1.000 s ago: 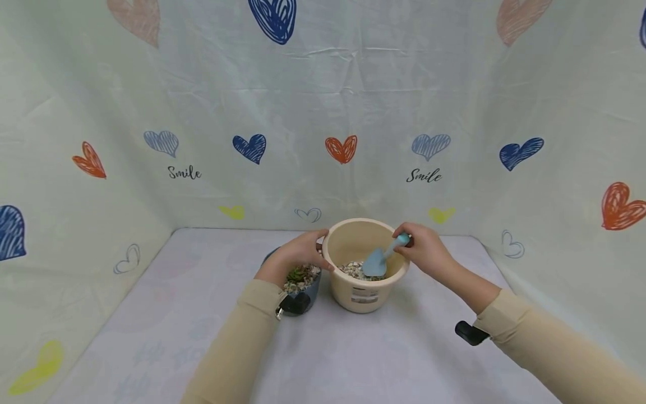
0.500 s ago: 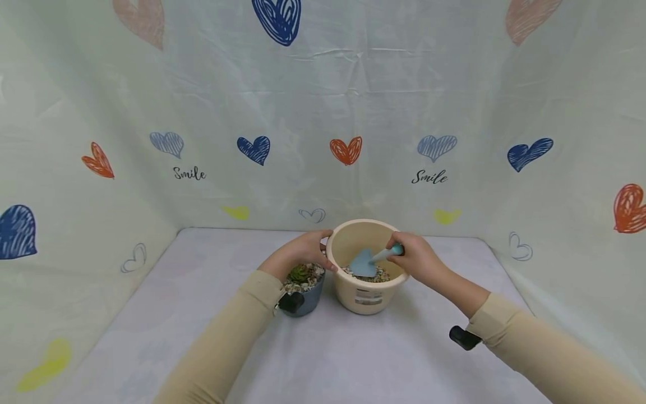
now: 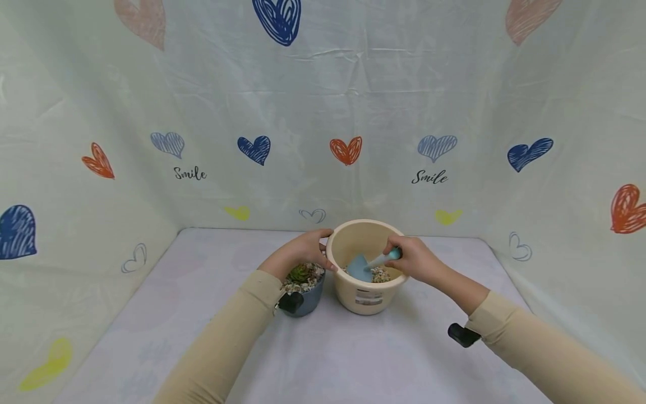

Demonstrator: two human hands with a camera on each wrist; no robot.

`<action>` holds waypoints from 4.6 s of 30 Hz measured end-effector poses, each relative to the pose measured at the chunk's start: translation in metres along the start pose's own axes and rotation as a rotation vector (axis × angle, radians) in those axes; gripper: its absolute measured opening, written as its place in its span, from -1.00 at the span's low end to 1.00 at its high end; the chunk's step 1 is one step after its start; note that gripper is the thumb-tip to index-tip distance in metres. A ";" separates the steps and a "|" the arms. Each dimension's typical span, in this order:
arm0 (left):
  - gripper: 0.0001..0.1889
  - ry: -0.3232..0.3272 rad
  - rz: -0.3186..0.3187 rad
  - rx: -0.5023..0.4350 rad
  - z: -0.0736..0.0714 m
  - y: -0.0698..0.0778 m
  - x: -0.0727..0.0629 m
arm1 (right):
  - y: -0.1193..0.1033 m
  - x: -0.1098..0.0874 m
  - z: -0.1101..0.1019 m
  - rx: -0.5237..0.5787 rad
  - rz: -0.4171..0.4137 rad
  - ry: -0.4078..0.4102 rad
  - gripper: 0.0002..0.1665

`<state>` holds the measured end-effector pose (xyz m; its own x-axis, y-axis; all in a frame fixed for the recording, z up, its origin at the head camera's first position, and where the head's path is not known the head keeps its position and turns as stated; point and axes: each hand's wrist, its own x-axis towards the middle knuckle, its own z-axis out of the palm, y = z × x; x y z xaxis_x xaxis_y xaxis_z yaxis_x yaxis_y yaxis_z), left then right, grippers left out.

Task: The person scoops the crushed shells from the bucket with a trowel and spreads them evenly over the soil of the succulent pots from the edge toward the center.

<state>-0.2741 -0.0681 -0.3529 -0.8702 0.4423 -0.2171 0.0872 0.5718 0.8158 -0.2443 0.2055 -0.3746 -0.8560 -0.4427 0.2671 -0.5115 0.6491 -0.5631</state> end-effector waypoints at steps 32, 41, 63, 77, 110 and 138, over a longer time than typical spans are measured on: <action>0.10 0.016 -0.029 0.047 0.000 0.000 0.000 | 0.008 -0.001 -0.025 0.433 0.299 0.006 -0.72; 0.10 0.004 -0.037 0.079 0.000 0.000 0.000 | 0.011 -0.010 -0.031 0.444 0.308 0.068 -0.68; 0.04 0.002 0.046 0.083 -0.011 -0.002 -0.013 | 0.003 -0.016 -0.056 0.450 0.327 0.160 -0.60; -0.05 0.030 0.098 0.105 -0.049 -0.024 -0.037 | -0.002 -0.018 -0.071 0.402 0.303 0.175 -0.57; 0.15 -0.213 0.170 -0.056 -0.080 -0.124 -0.053 | -0.041 0.008 -0.045 0.665 0.214 0.306 -0.58; 0.24 -0.248 0.153 -0.174 -0.069 -0.142 -0.040 | -0.084 0.057 0.039 0.778 0.313 0.266 -0.64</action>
<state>-0.2849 -0.2148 -0.4235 -0.7072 0.6808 -0.1910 0.1056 0.3688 0.9235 -0.2470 0.1016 -0.3422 -0.9871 -0.0933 0.1302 -0.1368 0.0676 -0.9883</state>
